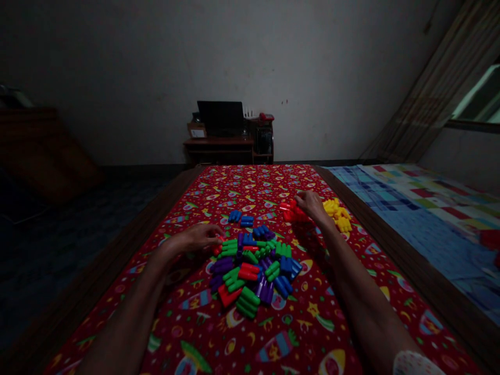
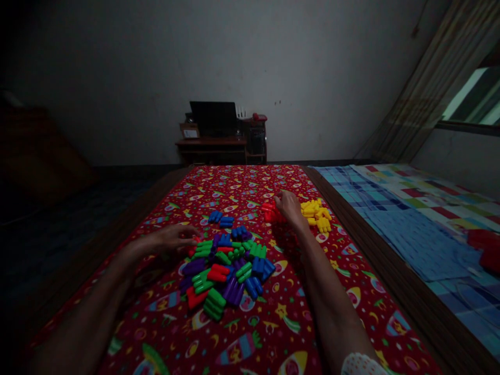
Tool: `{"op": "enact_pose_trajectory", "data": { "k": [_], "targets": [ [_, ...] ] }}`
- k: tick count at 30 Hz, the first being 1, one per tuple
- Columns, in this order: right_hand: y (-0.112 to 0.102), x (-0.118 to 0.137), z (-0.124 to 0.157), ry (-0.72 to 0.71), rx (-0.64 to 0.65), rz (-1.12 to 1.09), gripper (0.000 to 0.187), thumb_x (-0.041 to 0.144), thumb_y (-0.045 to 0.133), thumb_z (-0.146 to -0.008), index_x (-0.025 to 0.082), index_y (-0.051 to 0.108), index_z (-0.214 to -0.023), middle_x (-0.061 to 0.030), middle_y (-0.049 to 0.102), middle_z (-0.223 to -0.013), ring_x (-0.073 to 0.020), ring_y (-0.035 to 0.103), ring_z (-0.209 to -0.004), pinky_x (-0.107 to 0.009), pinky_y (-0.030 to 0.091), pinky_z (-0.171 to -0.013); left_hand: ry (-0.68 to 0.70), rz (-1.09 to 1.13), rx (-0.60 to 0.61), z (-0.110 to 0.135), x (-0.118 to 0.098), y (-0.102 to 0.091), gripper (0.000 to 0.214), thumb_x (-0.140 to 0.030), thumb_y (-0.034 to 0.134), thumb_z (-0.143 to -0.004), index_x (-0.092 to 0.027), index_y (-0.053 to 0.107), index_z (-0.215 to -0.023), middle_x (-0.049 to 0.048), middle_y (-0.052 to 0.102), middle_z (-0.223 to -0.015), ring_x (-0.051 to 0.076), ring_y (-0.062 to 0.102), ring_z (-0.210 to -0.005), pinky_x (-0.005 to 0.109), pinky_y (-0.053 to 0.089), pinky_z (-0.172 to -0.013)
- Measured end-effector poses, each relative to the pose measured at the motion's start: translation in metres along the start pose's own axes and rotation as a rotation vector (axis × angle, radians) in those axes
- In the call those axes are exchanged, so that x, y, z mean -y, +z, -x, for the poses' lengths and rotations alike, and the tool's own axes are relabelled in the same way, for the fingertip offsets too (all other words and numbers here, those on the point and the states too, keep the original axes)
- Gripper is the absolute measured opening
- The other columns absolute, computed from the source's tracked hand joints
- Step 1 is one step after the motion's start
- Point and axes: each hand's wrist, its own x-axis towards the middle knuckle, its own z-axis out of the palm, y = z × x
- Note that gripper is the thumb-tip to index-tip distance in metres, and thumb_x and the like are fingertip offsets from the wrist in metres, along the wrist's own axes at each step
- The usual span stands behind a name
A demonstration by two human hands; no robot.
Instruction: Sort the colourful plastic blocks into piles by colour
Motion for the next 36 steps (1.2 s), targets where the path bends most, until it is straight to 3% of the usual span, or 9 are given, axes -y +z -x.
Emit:
{"op": "enact_pose_trajectory", "data": {
  "k": [3, 7, 9, 13, 16, 22, 29, 33, 36],
  "targets": [
    [-0.005, 0.021, 0.002, -0.104, 0.009, -0.097, 0.030, 0.023, 0.046, -0.088, 0.013, 0.074, -0.086, -0.0075, 0.071, -0.076, -0.0143, 0.059, -0.067, -0.023, 0.037, -0.063, -0.019, -0.004, -0.163, -0.004, 0.002, -0.006, 0.030, -0.049, 0.069, -0.059, -0.022, 0.071, -0.073, 0.0018, 0.070, -0.065, 0.021, 0.063, -0.060, 0.025, 0.045, -0.053],
    [0.002, 0.058, 0.014, -0.300, 0.143, -0.260, 0.028, 0.023, 0.049, -0.089, 0.013, 0.074, -0.090, -0.0049, 0.070, -0.071, -0.0134, 0.059, -0.064, -0.022, 0.037, -0.061, 0.045, -0.045, -0.539, -0.008, -0.008, -0.010, 0.029, -0.047, 0.066, -0.060, -0.020, 0.067, -0.070, 0.0037, 0.070, -0.070, 0.022, 0.063, -0.068, 0.028, 0.046, -0.062],
    [0.012, 0.076, 0.024, -0.377, 0.199, -0.350, 0.029, 0.028, 0.050, -0.090, 0.013, 0.073, -0.096, -0.0052, 0.071, -0.076, -0.0144, 0.061, -0.068, -0.022, 0.039, -0.063, 0.090, 0.027, -0.610, -0.009, -0.019, -0.006, 0.032, -0.049, 0.065, -0.063, -0.019, 0.067, -0.076, 0.0043, 0.069, -0.072, 0.021, 0.062, -0.068, 0.029, 0.046, -0.062],
    [0.027, 0.101, 0.038, -0.452, 0.286, -0.544, 0.032, 0.037, 0.055, -0.089, 0.017, 0.069, -0.110, -0.0047, 0.072, -0.093, -0.0158, 0.064, -0.082, -0.021, 0.041, -0.067, 0.173, 0.217, -0.496, -0.009, -0.045, 0.015, 0.039, -0.049, 0.067, -0.066, -0.017, 0.066, -0.088, 0.0041, 0.069, -0.074, 0.020, 0.062, -0.067, 0.031, 0.048, -0.063],
    [0.026, 0.100, 0.036, -0.463, 0.302, -0.531, 0.028, 0.034, 0.052, -0.090, 0.015, 0.072, -0.098, -0.0013, 0.070, -0.079, -0.0123, 0.060, -0.071, -0.019, 0.038, -0.062, 0.215, 0.275, -0.380, -0.011, -0.054, 0.028, 0.039, -0.048, 0.066, -0.069, -0.018, 0.066, -0.093, 0.0047, 0.070, -0.078, 0.023, 0.066, -0.073, 0.034, 0.052, -0.070],
    [0.000, 0.044, 0.011, -0.216, 0.121, -0.112, 0.029, 0.026, 0.049, -0.089, 0.011, 0.071, -0.077, -0.0036, 0.064, -0.067, -0.0113, 0.053, -0.061, -0.022, 0.030, -0.056, 0.195, 0.188, -0.431, -0.016, -0.040, 0.027, 0.048, -0.047, 0.067, -0.069, -0.019, 0.065, -0.107, 0.0083, 0.071, -0.104, 0.026, 0.067, -0.089, 0.037, 0.053, -0.078],
    [-0.005, 0.000, 0.005, 0.055, 0.082, 0.189, 0.026, 0.024, 0.049, -0.089, 0.013, 0.071, -0.097, -0.0137, 0.070, -0.095, -0.0201, 0.061, -0.083, -0.026, 0.037, -0.067, 0.286, -0.072, -0.141, -0.011, -0.040, 0.036, 0.036, -0.046, 0.067, -0.071, -0.024, 0.073, -0.100, 0.0071, 0.071, -0.110, 0.030, 0.063, -0.104, 0.036, 0.047, -0.093],
    [-0.006, 0.019, 0.005, -0.025, 0.008, 0.152, 0.029, 0.024, 0.045, -0.091, 0.015, 0.072, -0.098, -0.0130, 0.071, -0.094, -0.0197, 0.061, -0.083, -0.026, 0.036, -0.067, 0.372, -0.178, -0.018, -0.010, -0.045, 0.050, 0.031, -0.044, 0.066, -0.075, -0.026, 0.072, -0.100, 0.0062, 0.070, -0.109, 0.027, 0.062, -0.103, 0.034, 0.045, -0.092],
    [-0.009, 0.045, 0.011, -0.207, 0.102, 0.058, 0.025, 0.023, 0.049, -0.088, 0.015, 0.073, -0.085, -0.0084, 0.069, -0.078, -0.0159, 0.057, -0.070, -0.025, 0.032, -0.062, 0.367, -0.300, -0.094, -0.009, -0.044, 0.059, 0.023, -0.041, 0.066, -0.077, -0.023, 0.071, -0.092, 0.0082, 0.069, -0.099, 0.027, 0.061, -0.097, 0.034, 0.045, -0.086]
  ]
}}
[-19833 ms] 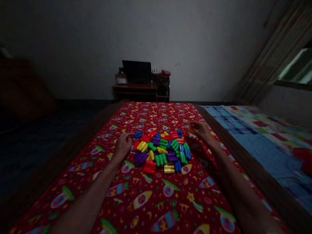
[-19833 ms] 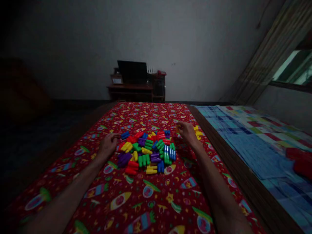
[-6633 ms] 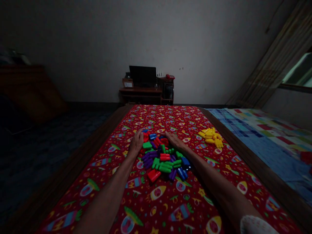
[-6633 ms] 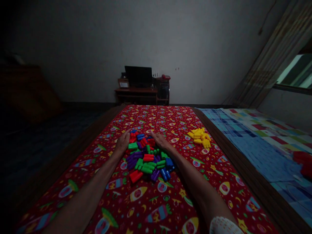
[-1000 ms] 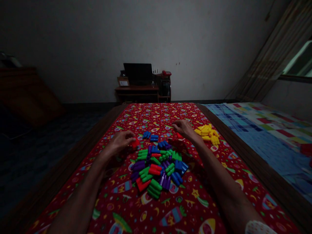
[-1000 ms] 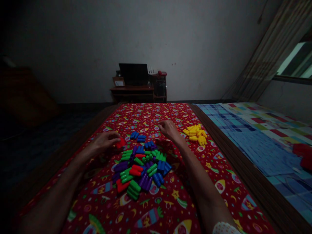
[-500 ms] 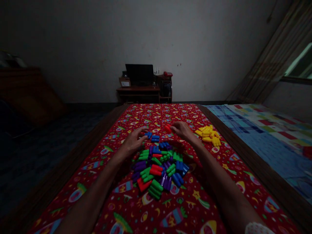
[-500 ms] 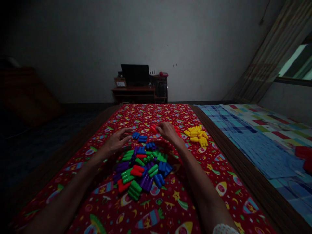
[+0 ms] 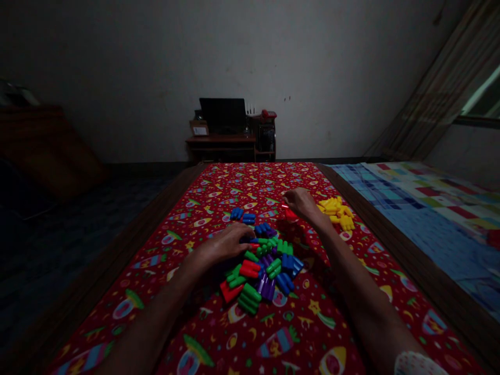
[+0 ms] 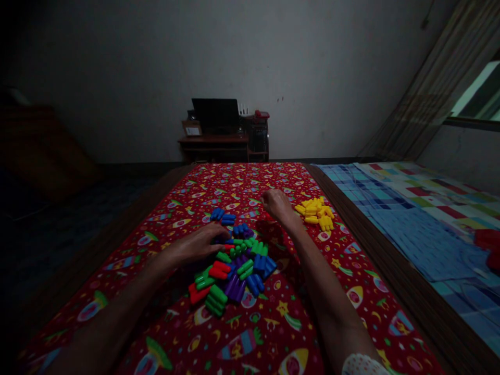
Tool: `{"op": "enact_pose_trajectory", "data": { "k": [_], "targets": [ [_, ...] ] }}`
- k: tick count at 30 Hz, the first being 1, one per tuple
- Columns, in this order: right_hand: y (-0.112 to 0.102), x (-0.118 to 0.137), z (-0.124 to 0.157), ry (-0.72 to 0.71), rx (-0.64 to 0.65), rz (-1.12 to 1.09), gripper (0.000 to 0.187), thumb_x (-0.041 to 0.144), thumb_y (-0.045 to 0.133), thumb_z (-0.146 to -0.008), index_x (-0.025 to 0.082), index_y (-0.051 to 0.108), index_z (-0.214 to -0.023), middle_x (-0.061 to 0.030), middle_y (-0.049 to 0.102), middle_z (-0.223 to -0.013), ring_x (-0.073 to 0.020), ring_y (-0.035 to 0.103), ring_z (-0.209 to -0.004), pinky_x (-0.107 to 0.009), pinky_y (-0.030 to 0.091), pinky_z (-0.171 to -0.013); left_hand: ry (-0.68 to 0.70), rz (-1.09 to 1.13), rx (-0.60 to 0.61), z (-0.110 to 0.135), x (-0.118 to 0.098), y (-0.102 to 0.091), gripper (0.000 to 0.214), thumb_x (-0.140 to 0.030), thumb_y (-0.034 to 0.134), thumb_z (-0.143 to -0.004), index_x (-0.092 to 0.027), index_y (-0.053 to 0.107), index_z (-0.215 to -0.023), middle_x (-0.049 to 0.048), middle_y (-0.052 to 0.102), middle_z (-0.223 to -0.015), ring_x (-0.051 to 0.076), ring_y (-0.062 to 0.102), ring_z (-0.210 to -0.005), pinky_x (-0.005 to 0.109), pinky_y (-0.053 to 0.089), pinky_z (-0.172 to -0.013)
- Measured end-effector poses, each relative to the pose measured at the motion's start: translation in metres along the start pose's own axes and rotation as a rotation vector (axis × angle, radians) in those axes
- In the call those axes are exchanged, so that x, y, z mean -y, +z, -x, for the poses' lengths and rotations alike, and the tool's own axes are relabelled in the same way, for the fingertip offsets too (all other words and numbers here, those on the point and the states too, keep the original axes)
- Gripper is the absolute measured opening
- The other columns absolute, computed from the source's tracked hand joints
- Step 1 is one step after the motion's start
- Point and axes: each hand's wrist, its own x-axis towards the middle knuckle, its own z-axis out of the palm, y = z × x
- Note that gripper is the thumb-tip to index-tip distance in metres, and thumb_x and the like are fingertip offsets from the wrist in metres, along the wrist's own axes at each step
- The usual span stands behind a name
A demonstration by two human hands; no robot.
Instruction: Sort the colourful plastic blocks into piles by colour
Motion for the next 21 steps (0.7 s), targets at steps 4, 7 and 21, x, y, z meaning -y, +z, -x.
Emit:
{"op": "enact_pose_trajectory", "data": {
  "k": [4, 7, 21],
  "targets": [
    [-0.002, 0.036, 0.009, -0.203, 0.186, -0.106, 0.023, 0.020, 0.051, -0.085, 0.013, 0.069, -0.073, -0.0030, 0.060, -0.063, -0.0098, 0.044, -0.056, -0.024, 0.025, -0.054, -0.084, -0.292, -0.041, 0.003, -0.002, 0.002, 0.020, -0.037, 0.062, -0.082, -0.019, 0.065, -0.089, 0.0106, 0.066, -0.093, 0.027, 0.060, -0.089, 0.034, 0.045, -0.078],
    [0.000, 0.055, 0.014, -0.298, 0.354, -0.121, 0.019, 0.018, 0.053, -0.083, 0.011, 0.069, -0.075, -0.0022, 0.060, -0.063, -0.0085, 0.043, -0.055, -0.023, 0.024, -0.052, -0.153, -0.418, -0.026, 0.004, -0.002, -0.003, 0.017, -0.029, 0.055, -0.088, -0.017, 0.064, -0.094, 0.0100, 0.067, -0.092, 0.025, 0.062, -0.085, 0.033, 0.044, -0.075],
    [0.037, 0.089, 0.047, -0.470, 0.332, 0.109, 0.025, 0.029, 0.053, -0.090, 0.014, 0.069, -0.103, -0.0119, 0.069, -0.098, -0.0186, 0.062, -0.088, -0.025, 0.040, -0.071, -0.171, -0.285, 0.215, 0.020, -0.035, -0.035, 0.017, -0.030, 0.060, -0.079, -0.021, 0.070, -0.089, 0.0042, 0.071, -0.090, 0.020, 0.065, -0.083, 0.025, 0.045, -0.071]
  ]
}}
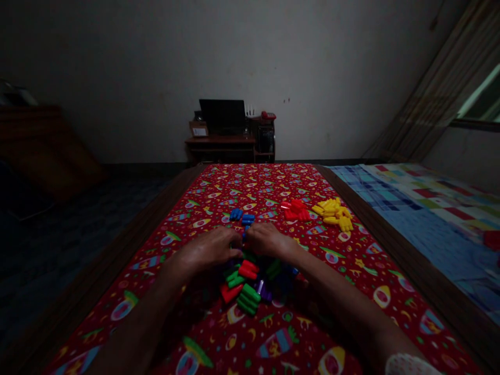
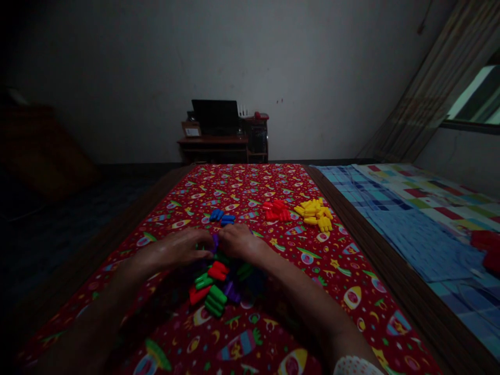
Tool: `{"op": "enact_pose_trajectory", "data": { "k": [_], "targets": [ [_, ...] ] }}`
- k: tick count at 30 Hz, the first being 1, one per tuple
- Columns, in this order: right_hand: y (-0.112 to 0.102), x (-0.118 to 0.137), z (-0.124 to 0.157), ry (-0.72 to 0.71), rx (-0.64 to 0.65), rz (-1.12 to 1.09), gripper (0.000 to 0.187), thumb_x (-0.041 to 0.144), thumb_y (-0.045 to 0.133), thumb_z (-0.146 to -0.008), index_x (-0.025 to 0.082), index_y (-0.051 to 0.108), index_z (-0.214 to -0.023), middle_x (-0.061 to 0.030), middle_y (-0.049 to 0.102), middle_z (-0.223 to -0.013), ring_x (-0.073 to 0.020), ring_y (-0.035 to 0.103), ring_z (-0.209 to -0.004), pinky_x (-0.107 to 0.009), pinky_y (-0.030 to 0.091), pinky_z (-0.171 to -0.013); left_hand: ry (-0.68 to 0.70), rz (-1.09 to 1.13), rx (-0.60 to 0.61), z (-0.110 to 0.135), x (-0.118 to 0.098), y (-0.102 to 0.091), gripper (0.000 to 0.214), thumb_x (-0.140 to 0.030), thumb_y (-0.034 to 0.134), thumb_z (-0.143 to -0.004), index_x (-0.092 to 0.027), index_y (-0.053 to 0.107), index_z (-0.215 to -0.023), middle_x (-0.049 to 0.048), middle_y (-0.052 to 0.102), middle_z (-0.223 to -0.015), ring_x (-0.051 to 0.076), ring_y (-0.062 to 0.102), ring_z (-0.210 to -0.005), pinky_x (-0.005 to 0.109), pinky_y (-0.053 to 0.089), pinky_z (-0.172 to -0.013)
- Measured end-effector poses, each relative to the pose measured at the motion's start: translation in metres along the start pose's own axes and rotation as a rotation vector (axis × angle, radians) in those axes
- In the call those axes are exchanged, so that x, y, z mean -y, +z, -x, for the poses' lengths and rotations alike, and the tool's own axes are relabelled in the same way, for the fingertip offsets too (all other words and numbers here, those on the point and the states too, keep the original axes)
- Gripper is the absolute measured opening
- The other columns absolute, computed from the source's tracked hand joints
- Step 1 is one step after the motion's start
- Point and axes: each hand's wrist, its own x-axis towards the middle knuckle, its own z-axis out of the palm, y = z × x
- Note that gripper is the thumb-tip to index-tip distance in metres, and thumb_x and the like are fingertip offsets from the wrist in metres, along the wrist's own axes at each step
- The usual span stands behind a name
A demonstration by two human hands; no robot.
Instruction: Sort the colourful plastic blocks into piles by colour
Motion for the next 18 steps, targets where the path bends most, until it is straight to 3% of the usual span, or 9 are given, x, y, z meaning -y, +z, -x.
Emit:
{"op": "enact_pose_trajectory", "data": {
  "k": [4, 8, 14, 18],
  "targets": [
    [-0.029, -0.028, -0.002, 0.108, 0.081, -0.107, 0.020, 0.030, 0.060, -0.083, 0.014, 0.071, -0.087, -0.0073, 0.070, -0.084, -0.0145, 0.059, -0.070, -0.023, 0.031, -0.056, -0.011, -0.077, 0.118, 0.007, -0.031, 0.006, 0.023, -0.035, 0.067, -0.075, -0.023, 0.070, -0.094, 0.0047, 0.071, -0.087, 0.022, 0.066, -0.080, 0.026, 0.046, -0.068],
    [-0.047, -0.068, 0.007, 0.375, -0.065, -0.087, 0.022, 0.028, 0.055, -0.085, 0.013, 0.071, -0.088, -0.0093, 0.071, -0.088, -0.0157, 0.061, -0.076, -0.023, 0.031, -0.057, -0.004, -0.181, 0.111, 0.007, -0.049, 0.008, 0.032, -0.033, 0.066, -0.080, -0.025, 0.065, -0.111, 0.0063, 0.071, -0.098, 0.025, 0.066, -0.091, 0.027, 0.045, -0.070],
    [-0.028, -0.107, 0.020, 0.753, -0.093, 0.045, 0.028, 0.021, 0.049, -0.087, 0.013, 0.069, -0.104, -0.0166, 0.070, -0.102, -0.0225, 0.064, -0.094, -0.025, 0.038, -0.068, 0.109, -0.072, 0.085, 0.003, -0.041, 0.010, 0.013, -0.023, 0.058, -0.085, -0.023, 0.069, -0.092, 0.0020, 0.070, -0.087, 0.018, 0.064, -0.080, 0.024, 0.039, -0.062],
    [-0.028, -0.110, 0.019, 0.771, -0.206, 0.010, 0.027, 0.023, 0.048, -0.088, 0.013, 0.070, -0.100, -0.0155, 0.070, -0.100, -0.0217, 0.064, -0.092, -0.025, 0.038, -0.068, 0.131, 0.122, -0.011, -0.004, -0.026, 0.003, 0.017, -0.032, 0.057, -0.085, -0.022, 0.070, -0.087, -0.0003, 0.069, -0.080, 0.015, 0.063, -0.071, 0.022, 0.039, -0.061]
  ]
}}
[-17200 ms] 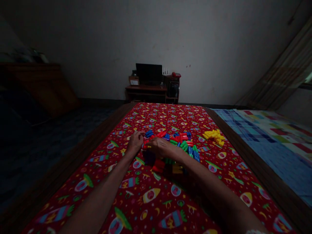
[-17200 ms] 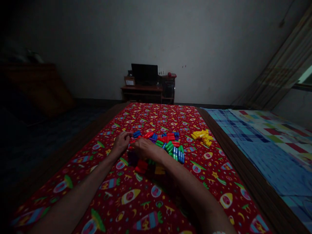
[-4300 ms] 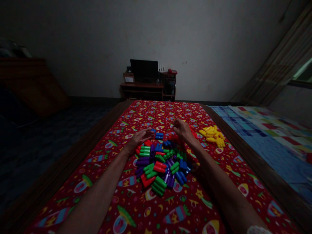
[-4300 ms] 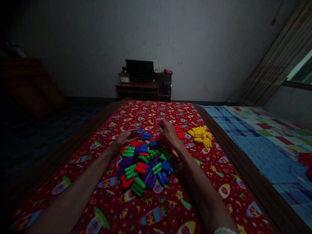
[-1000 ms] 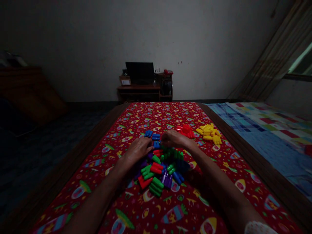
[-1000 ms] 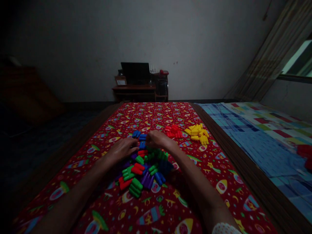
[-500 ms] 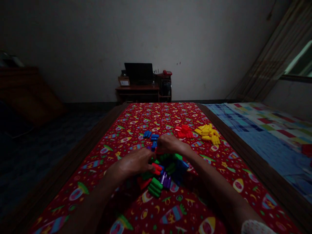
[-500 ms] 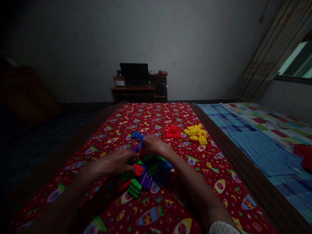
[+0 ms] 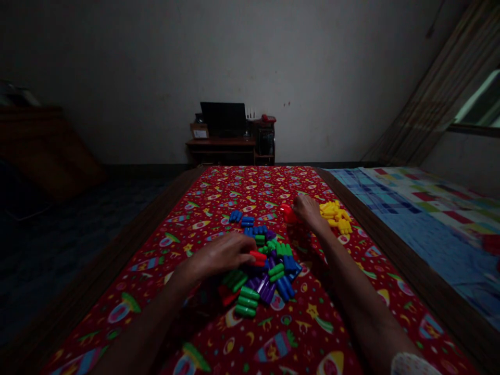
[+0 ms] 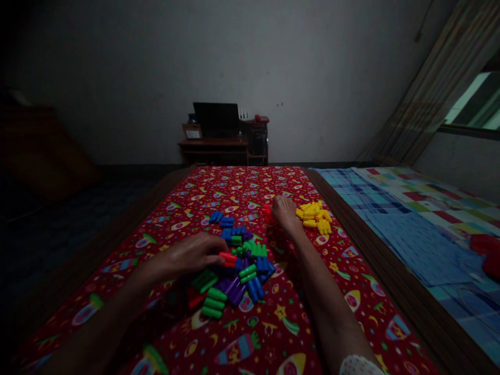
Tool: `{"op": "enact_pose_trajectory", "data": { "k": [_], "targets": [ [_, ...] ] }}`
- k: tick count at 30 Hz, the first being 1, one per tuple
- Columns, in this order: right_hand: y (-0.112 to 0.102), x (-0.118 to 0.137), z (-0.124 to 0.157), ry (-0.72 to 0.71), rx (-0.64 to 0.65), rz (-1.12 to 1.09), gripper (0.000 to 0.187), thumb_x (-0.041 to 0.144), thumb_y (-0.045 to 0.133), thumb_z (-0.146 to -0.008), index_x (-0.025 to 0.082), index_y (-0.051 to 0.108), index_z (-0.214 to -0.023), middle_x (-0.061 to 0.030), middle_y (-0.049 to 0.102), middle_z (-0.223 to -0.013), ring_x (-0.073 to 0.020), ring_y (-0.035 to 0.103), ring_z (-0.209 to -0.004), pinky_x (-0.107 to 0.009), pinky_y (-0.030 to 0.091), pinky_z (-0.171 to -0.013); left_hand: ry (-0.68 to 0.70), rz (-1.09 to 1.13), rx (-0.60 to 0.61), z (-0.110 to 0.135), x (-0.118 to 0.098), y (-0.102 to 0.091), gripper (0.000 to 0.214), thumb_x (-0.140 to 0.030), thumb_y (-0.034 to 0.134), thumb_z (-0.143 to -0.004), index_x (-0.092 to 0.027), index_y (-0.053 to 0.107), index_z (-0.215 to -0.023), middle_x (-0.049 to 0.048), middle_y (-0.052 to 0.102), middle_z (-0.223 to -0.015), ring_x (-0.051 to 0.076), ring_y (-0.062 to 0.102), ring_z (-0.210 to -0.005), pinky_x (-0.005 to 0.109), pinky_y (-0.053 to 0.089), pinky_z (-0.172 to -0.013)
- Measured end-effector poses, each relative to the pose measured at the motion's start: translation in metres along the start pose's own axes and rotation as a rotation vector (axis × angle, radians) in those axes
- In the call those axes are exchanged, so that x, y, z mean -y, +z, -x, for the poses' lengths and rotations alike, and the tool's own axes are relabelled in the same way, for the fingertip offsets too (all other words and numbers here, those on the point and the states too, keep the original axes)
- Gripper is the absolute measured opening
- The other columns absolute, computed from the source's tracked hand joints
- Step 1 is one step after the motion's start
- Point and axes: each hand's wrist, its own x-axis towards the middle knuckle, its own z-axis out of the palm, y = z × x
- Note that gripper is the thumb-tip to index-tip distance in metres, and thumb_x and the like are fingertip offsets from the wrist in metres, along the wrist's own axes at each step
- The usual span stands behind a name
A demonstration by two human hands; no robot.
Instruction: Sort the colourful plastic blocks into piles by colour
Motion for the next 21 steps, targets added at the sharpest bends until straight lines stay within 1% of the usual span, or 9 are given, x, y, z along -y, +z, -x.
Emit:
{"op": "enact_pose_trajectory", "data": {
  "k": [2, 3, 6, 7, 9, 13, 15, 18, 21],
  "targets": [
    [-0.007, 0.008, 0.002, -0.127, -0.006, -0.145, 0.029, 0.029, 0.047, -0.091, 0.013, 0.071, -0.088, -0.0114, 0.070, -0.086, -0.0180, 0.062, -0.080, -0.024, 0.036, -0.064, -0.043, 0.109, -0.116, -0.003, 0.004, -0.008, 0.022, -0.037, 0.055, -0.084, -0.021, 0.070, -0.087, -0.0005, 0.070, -0.078, 0.015, 0.063, -0.070, 0.022, 0.041, -0.061],
    [-0.010, 0.014, 0.005, -0.216, 0.023, -0.245, 0.034, 0.033, 0.045, -0.092, 0.012, 0.070, -0.082, -0.0087, 0.068, -0.078, -0.0156, 0.059, -0.072, -0.024, 0.034, -0.061, -0.084, 0.158, -0.195, -0.004, 0.005, -0.011, 0.025, -0.039, 0.055, -0.083, -0.021, 0.071, -0.087, -0.0003, 0.070, -0.078, 0.015, 0.063, -0.069, 0.022, 0.042, -0.061],
    [-0.016, 0.036, 0.014, -0.521, 0.234, -0.573, 0.046, 0.045, 0.041, -0.093, 0.011, 0.067, -0.076, -0.0021, 0.060, -0.066, -0.0105, 0.050, -0.059, -0.022, 0.031, -0.056, -0.206, 0.235, -0.409, -0.008, 0.006, -0.017, 0.030, -0.044, 0.055, -0.079, -0.020, 0.071, -0.088, 0.0009, 0.072, -0.079, 0.016, 0.063, -0.067, 0.023, 0.045, -0.061],
    [-0.016, 0.043, 0.018, -0.605, 0.300, -0.652, 0.046, 0.046, 0.042, -0.093, 0.011, 0.067, -0.078, -0.0010, 0.059, -0.066, -0.0099, 0.049, -0.059, -0.022, 0.030, -0.055, -0.225, 0.236, -0.443, -0.009, 0.007, -0.018, 0.030, -0.043, 0.056, -0.078, -0.019, 0.071, -0.087, 0.0012, 0.072, -0.080, 0.016, 0.063, -0.067, 0.023, 0.045, -0.061],
    [-0.016, 0.051, 0.022, -0.709, 0.363, -0.723, 0.040, 0.044, 0.047, -0.090, 0.011, 0.068, -0.082, 0.0002, 0.059, -0.067, -0.0097, 0.049, -0.060, -0.021, 0.031, -0.056, -0.232, 0.230, -0.457, -0.010, 0.007, -0.016, 0.027, -0.040, 0.057, -0.075, -0.020, 0.071, -0.087, 0.0012, 0.073, -0.080, 0.017, 0.064, -0.068, 0.023, 0.047, -0.062],
    [-0.018, 0.049, 0.023, -0.685, 0.388, -0.785, 0.046, 0.047, 0.045, -0.091, 0.009, 0.069, -0.079, -0.0026, 0.062, -0.066, -0.0116, 0.052, -0.062, -0.022, 0.036, -0.059, -0.214, 0.199, -0.456, -0.011, 0.007, -0.010, 0.025, -0.038, 0.056, -0.077, -0.021, 0.069, -0.089, 0.0003, 0.073, -0.081, 0.017, 0.065, -0.072, 0.024, 0.049, -0.066],
    [-0.023, 0.046, 0.022, -0.687, 0.435, -0.812, 0.045, 0.047, 0.047, -0.090, 0.009, 0.071, -0.090, -0.0045, 0.066, -0.074, -0.0132, 0.057, -0.068, -0.023, 0.039, -0.062, -0.209, 0.168, -0.480, -0.013, 0.007, -0.006, 0.025, -0.039, 0.055, -0.080, -0.020, 0.069, -0.091, 0.0010, 0.073, -0.083, 0.017, 0.066, -0.073, 0.025, 0.049, -0.069],
    [-0.028, 0.045, 0.022, -0.730, 0.463, -0.703, 0.033, 0.037, 0.058, -0.085, 0.012, 0.070, -0.102, -0.0033, 0.069, -0.080, -0.0133, 0.058, -0.072, -0.021, 0.038, -0.062, -0.203, 0.145, -0.497, -0.018, 0.009, -0.001, 0.025, -0.039, 0.055, -0.082, -0.020, 0.068, -0.092, 0.0025, 0.073, -0.087, 0.018, 0.066, -0.076, 0.026, 0.050, -0.071],
    [-0.032, 0.042, 0.021, -0.745, 0.408, -0.541, 0.024, 0.026, 0.056, -0.086, 0.011, 0.072, -0.097, -0.0025, 0.068, -0.077, -0.0116, 0.056, -0.068, -0.020, 0.035, -0.060, -0.189, 0.154, -0.467, -0.017, 0.013, 0.001, 0.026, -0.038, 0.052, -0.085, -0.021, 0.066, -0.100, 0.0030, 0.073, -0.091, 0.019, 0.067, -0.081, 0.027, 0.049, -0.072]
  ]
}}
